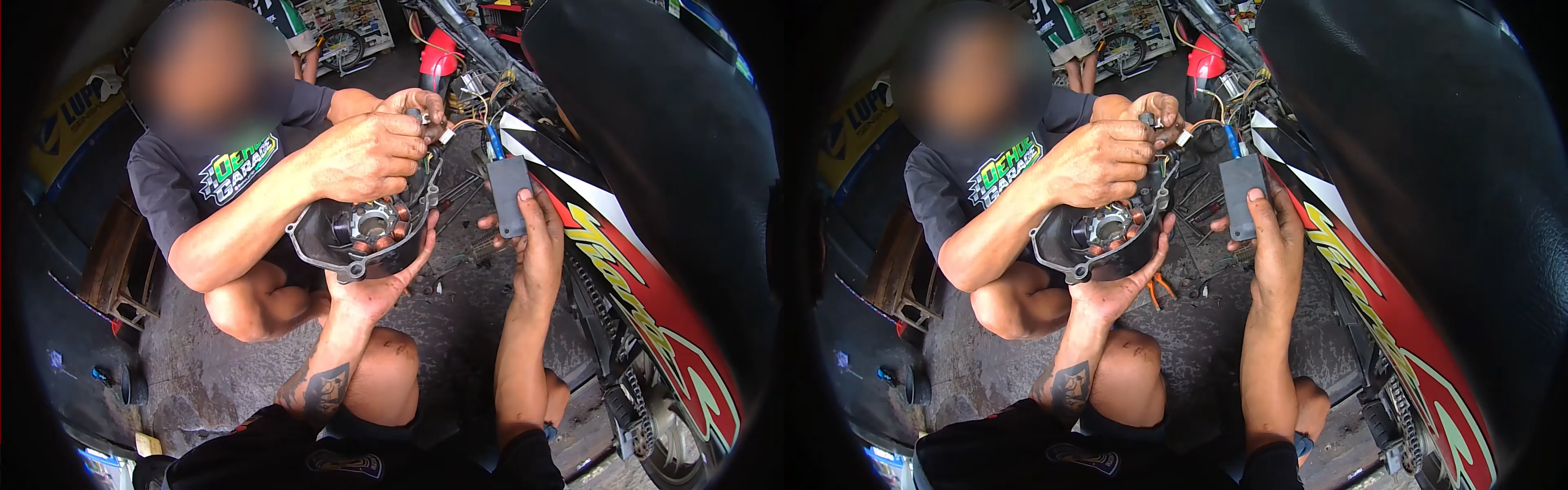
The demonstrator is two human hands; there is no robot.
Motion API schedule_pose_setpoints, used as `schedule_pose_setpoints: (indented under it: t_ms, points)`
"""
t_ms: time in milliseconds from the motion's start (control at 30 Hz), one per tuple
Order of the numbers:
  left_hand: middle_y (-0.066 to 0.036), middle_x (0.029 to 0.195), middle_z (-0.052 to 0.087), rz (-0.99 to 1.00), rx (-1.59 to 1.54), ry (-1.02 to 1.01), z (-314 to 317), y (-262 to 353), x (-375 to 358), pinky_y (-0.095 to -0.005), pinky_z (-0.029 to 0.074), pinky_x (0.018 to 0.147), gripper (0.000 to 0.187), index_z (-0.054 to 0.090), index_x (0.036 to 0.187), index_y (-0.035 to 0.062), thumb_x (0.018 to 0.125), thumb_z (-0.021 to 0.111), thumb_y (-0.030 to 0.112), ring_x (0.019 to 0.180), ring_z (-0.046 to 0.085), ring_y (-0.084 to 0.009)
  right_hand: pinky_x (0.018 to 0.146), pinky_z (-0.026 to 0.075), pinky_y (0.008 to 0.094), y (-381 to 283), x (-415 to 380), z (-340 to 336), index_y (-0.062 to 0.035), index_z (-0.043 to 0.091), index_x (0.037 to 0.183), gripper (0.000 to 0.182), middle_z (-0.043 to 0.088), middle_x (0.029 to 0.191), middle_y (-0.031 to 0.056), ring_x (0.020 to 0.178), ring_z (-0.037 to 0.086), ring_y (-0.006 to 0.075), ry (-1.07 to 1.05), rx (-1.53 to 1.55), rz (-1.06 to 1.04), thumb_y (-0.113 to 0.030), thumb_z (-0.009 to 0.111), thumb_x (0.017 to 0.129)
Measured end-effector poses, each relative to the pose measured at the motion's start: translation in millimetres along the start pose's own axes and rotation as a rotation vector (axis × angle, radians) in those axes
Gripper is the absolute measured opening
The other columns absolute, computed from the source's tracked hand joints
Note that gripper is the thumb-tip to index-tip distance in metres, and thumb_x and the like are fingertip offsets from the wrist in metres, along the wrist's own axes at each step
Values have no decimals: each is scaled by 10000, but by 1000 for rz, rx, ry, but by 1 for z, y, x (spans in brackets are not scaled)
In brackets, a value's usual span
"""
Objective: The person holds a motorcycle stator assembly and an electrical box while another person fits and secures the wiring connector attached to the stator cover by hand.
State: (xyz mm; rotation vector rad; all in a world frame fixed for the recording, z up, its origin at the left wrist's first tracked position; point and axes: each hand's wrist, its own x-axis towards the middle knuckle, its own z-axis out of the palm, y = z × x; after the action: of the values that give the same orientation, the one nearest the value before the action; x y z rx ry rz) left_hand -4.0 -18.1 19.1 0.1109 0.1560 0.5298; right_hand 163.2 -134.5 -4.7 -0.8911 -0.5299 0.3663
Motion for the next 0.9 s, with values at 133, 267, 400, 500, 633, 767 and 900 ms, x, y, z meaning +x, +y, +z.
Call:
schedule_pose_setpoints:
  t_ms: [133,267,400,500,633,767,900]
  points:
    - [-246,1406,454,19,33,-37,-1,0,0,-583,392,1098,603,471,1336,-33,968,460,445,1386,361,-465,500,466,221,-1,0,1,33,533,1307,501,698,1122,180,699,704,178,6,4,4,-336,581,971]
    - [-249,1409,449,-8,13,-22,0,0,0,-581,392,1099,606,465,1340,-38,967,466,439,1387,362,-462,500,467,222,0,0,0,33,532,1309,503,698,1123,183,699,704,178,-3,9,-2,-336,581,971]
    - [-253,1419,438,29,11,12,0,0,0,-579,390,1102,609,452,1345,-51,966,474,425,1388,363,-458,498,465,222,2,1,-1,33,532,1311,500,699,1121,184,698,704,178,1,6,8,-332,578,972]
    - [-254,1421,437,13,-2,9,1,0,0,-578,389,1102,610,448,1346,-55,967,472,422,1388,364,-457,497,464,221,1,1,-1,33,532,1310,494,699,1120,183,697,704,178,6,6,9,-326,575,974]
    - [-253,1418,442,-10,0,-15,1,0,-1,-578,392,1098,617,446,1354,-47,969,453,436,1389,363,-458,498,463,221,0,0,0,32,534,1311,488,700,1118,180,696,704,176,11,9,7,-322,574,976]
    - [-251,1420,442,-15,11,-19,2,0,0,-579,392,1095,619,447,1361,-36,971,440,445,1389,363,-458,498,462,220,1,0,-1,29,535,1314,490,700,1119,178,698,703,175,9,11,7,-322,576,975]
    - [-242,1428,440,-35,-33,8,2,0,0,-584,390,1093,612,451,1365,-27,970,441,441,1389,360,-461,499,460,219,0,0,0,28,530,1320,494,696,1131,178,702,703,175,5,10,6,-321,576,974]
